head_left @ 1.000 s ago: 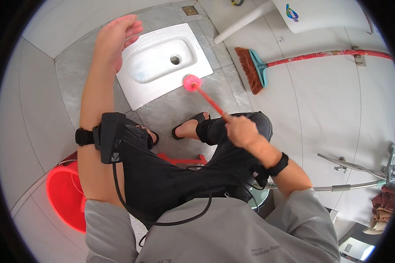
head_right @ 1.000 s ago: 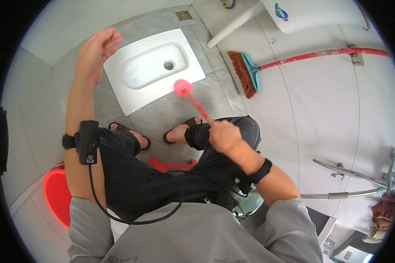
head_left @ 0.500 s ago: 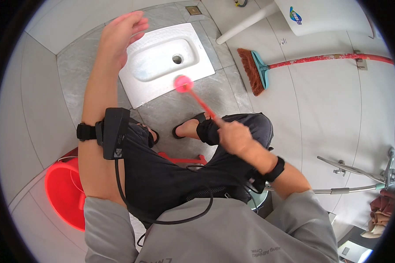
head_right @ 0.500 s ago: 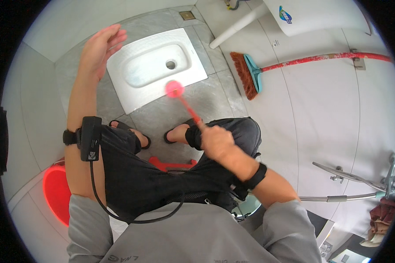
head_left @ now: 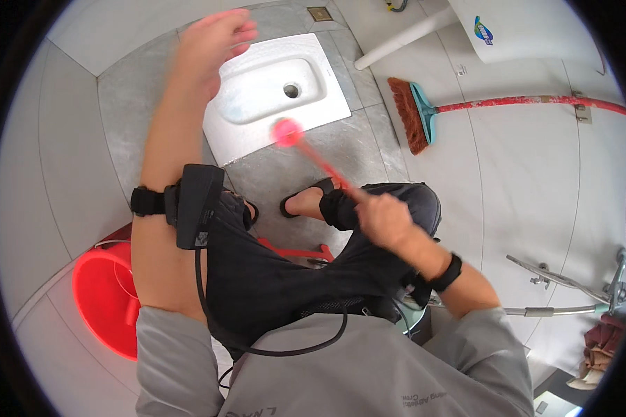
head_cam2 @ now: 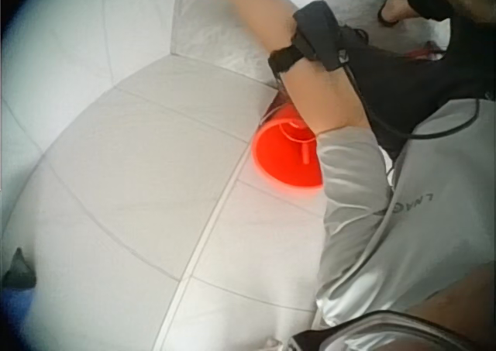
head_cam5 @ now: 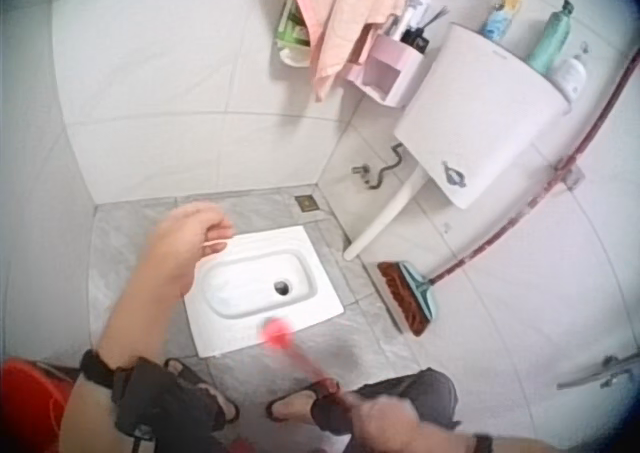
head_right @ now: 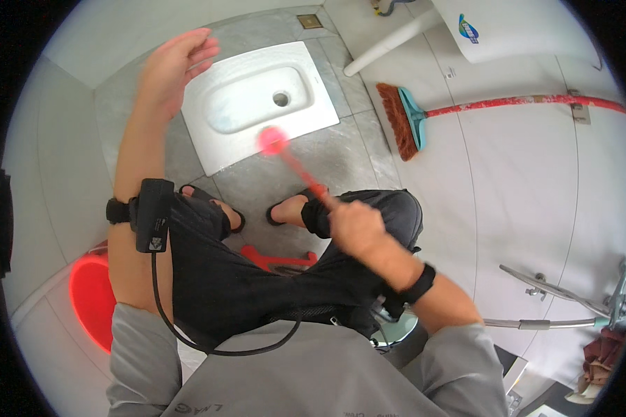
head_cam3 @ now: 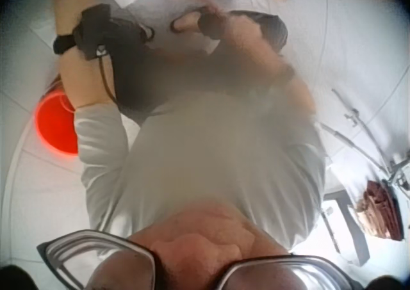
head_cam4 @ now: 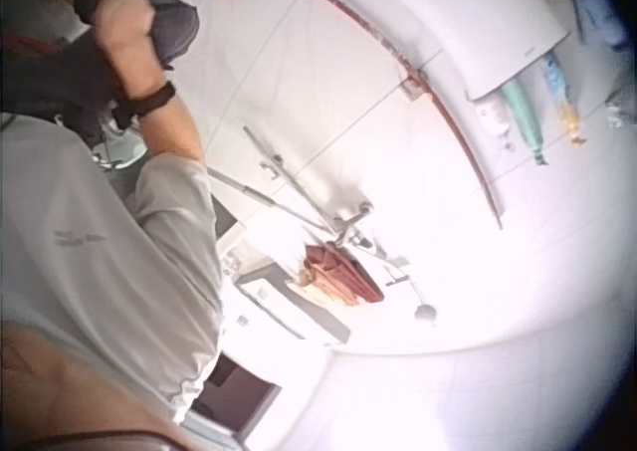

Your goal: The person pours blue cleaning liquid into a squat toilet and then uses a pink toilet brush to scrub the interior surfaces. The person repeatedly scrubs the bowl and drain area with the brush.

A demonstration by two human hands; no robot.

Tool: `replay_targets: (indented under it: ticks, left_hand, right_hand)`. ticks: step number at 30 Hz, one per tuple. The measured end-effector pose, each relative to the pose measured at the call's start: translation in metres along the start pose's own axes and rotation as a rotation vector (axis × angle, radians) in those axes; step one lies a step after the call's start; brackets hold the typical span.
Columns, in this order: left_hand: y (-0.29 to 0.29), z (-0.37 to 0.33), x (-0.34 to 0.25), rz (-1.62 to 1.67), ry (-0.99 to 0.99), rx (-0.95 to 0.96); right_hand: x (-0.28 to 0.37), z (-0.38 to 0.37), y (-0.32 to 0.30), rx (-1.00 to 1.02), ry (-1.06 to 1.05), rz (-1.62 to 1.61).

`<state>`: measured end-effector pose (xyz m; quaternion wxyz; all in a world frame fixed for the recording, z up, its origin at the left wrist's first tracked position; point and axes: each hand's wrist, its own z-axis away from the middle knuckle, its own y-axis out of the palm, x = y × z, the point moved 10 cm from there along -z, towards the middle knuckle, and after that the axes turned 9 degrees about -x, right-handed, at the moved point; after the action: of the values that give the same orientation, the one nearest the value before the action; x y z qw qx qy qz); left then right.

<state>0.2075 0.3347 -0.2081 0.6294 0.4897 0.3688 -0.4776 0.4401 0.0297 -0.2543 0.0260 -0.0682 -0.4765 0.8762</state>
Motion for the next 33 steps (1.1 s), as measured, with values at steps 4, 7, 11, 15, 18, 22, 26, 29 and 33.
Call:
replay_targets:
  ticks: [4, 7, 11, 15, 18, 22, 26, 29, 33]
  left_hand:
    - [0.002, 0.001, 0.005, -0.072, -0.012, 0.027]
    - [-0.011, 0.001, 0.0, -0.042, -0.001, -0.019]
    - [-0.008, 0.001, -0.004, -0.014, 0.011, -0.017]
    - [-0.002, 0.0, 0.002, -0.066, -0.022, 0.004]
    - [-0.003, 0.002, 0.001, -0.077, -0.011, 0.025]
    - [-0.005, 0.003, -0.001, -0.056, -0.03, -0.003]
    - [-0.005, 0.002, -0.003, -0.046, -0.029, -0.019]
    - [0.001, 0.002, 0.0, -0.054, -0.033, -0.004]
    - [-0.004, 0.001, 0.002, -0.062, -0.05, -0.01]
  right_hand:
    - [0.035, 0.013, 0.007, -0.038, -0.159, -0.067]
    - [-0.022, -0.007, -0.01, -0.058, 0.025, -0.081]
    - [-0.066, -0.034, 0.002, -0.068, 0.181, 0.006]
    - [0.022, 0.005, 0.003, 0.002, -0.048, -0.061]
    - [0.021, 0.009, 0.001, -0.004, -0.091, -0.069]
    - [-0.039, -0.019, -0.011, -0.101, 0.112, -0.087]
    - [-0.014, -0.021, 0.008, -0.108, 0.077, -0.013]
    - [0.042, 0.0, 0.004, -0.056, -0.112, -0.111]
    - [0.009, -0.008, 0.003, -0.097, -0.077, -0.13]
